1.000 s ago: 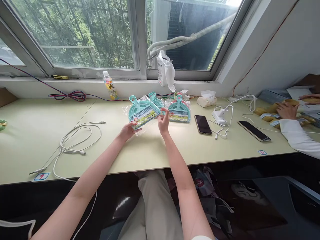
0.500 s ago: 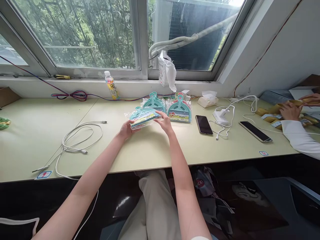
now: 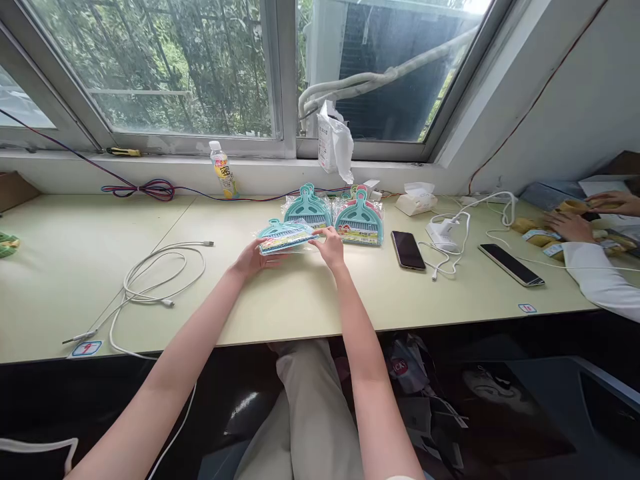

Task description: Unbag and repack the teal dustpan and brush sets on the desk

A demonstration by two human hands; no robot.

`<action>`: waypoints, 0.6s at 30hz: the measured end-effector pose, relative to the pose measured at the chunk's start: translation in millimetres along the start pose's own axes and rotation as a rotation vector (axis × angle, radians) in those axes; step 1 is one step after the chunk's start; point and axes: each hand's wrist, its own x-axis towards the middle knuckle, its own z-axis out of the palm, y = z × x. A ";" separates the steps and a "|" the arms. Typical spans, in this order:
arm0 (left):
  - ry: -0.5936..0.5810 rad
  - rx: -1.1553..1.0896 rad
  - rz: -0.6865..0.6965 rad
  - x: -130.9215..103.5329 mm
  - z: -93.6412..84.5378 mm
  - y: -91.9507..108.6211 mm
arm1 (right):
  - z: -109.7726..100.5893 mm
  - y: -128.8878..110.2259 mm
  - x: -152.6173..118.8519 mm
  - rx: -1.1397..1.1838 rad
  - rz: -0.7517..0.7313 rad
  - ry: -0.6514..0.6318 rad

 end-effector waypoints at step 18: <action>0.339 -0.133 0.136 7.8 -19.9 0.6 | -7.0 -5.3 0.3 0.471 -0.041 -0.167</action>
